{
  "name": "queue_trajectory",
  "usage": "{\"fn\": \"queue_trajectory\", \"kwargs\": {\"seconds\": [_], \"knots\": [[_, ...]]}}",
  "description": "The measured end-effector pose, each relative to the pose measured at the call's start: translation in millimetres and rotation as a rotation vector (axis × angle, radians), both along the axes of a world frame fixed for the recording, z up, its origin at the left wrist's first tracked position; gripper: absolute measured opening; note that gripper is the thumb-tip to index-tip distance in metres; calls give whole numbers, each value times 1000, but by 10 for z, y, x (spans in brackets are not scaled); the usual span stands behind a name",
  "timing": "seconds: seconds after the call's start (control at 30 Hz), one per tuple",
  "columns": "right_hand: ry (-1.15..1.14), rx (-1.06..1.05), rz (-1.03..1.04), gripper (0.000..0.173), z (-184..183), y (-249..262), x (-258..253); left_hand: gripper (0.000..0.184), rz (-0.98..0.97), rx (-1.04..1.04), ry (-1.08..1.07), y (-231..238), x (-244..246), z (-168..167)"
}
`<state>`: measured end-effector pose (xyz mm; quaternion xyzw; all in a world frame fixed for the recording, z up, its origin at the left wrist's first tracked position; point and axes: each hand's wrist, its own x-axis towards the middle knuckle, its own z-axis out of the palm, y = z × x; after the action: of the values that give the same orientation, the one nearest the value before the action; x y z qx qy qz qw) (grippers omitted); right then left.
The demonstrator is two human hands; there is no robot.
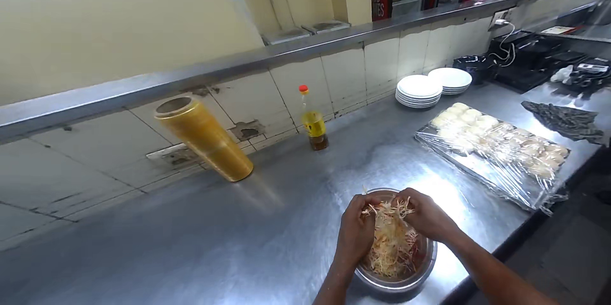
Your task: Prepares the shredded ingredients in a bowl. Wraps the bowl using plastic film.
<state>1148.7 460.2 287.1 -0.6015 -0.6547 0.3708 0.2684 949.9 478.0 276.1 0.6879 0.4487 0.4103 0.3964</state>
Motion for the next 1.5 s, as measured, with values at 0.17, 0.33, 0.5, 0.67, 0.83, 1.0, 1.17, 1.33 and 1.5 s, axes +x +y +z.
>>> {"fn": "queue_trajectory", "kwargs": {"seconds": [0.17, 0.33, 0.5, 0.67, 0.83, 1.0, 1.17, 1.33, 1.5], "knots": [[-223, -294, 148, 52, -219, -3, 15, 50, -343, -290, 437, 91, -141, -165], [-504, -460, 190, 116, -814, -20, -268, 97, -354, -445, 900, 58, 147, -643], [-269, -277, 138, 83, -435, 145, -34, 60, -223, -303, 670, 166, 91, -371], [-174, -207, 193, 57, 248, 43, 93, 36, -270, -198, 558, 96, -16, 176], [-75, -11, 127, 39, 146, -45, 3, 28, -203, -95, 334, 32, -105, 78], [-111, -136, 93, 40, -285, 49, 6, 40, -218, -410, 649, 108, -168, -122], [-314, -442, 162, 103, -807, 152, -156, 83, -278, -601, 778, 185, 74, -573], [-222, -283, 150, 83, -558, 156, -50, 68, -290, -397, 566, 293, 48, -448], [-223, -179, 202, 56, 17, 61, 66, 48, -258, -313, 563, 169, -57, 48]]}}
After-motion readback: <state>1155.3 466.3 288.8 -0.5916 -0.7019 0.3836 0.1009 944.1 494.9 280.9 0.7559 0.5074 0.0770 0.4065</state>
